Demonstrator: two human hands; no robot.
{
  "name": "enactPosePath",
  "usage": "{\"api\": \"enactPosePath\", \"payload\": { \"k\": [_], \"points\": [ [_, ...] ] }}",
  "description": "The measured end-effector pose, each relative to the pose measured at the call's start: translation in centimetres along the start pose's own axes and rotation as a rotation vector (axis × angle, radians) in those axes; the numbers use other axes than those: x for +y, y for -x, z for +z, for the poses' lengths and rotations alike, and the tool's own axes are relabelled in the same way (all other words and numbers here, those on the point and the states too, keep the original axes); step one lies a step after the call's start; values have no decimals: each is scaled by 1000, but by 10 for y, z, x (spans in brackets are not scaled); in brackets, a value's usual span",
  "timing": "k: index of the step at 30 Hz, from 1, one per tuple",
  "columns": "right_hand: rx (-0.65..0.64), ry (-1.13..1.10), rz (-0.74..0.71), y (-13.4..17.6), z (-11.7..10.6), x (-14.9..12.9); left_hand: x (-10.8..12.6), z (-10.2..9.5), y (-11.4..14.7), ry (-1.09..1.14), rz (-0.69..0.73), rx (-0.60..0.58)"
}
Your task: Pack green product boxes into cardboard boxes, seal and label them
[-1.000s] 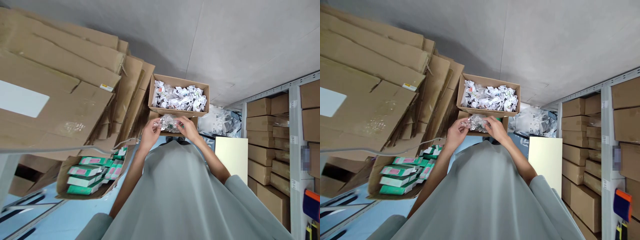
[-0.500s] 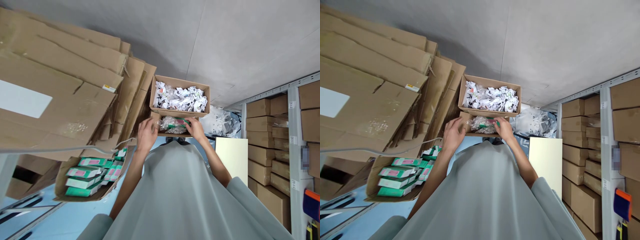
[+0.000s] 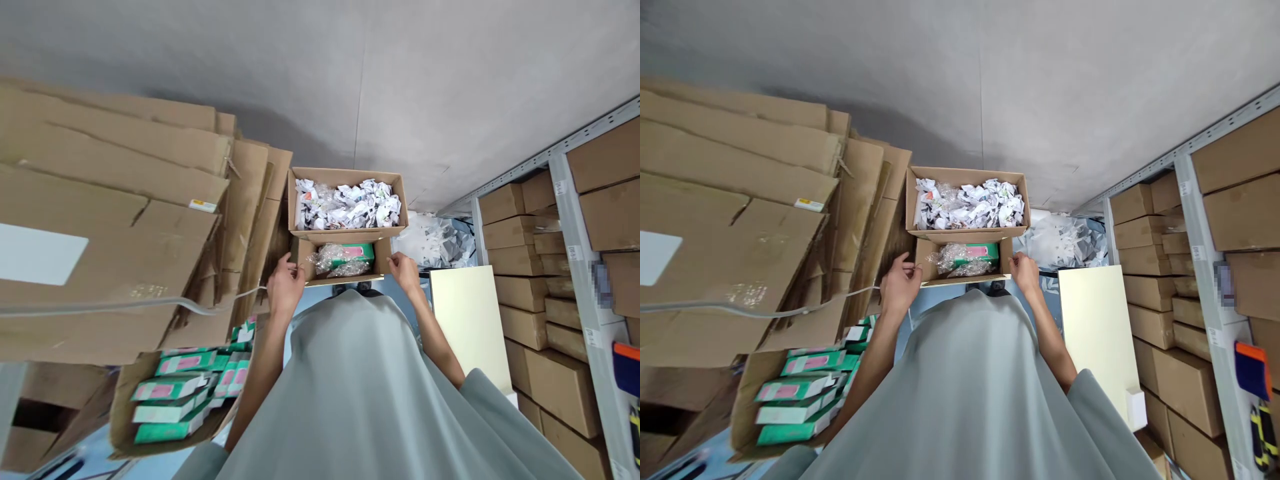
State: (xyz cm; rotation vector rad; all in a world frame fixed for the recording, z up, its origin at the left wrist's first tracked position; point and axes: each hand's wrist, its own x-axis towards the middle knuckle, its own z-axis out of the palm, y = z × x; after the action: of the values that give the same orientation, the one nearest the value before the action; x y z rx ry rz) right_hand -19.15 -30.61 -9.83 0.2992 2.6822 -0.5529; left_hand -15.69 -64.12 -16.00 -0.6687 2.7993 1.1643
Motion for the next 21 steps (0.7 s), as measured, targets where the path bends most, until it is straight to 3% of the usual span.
{"api": "enactPosePath", "payload": {
  "k": [7,12,16,21],
  "points": [
    [42,66,44,27,6,-5,-3,-9,1,17,65,-48],
    [84,9,144,67,2,14,11,-10,11,55,162,-162],
    [152,-56,313,114,-1,40,37,9,17,50,277,-308],
    [258,-150,576,179,0,80,80,56,30,51,429,-547]
  ]
}}
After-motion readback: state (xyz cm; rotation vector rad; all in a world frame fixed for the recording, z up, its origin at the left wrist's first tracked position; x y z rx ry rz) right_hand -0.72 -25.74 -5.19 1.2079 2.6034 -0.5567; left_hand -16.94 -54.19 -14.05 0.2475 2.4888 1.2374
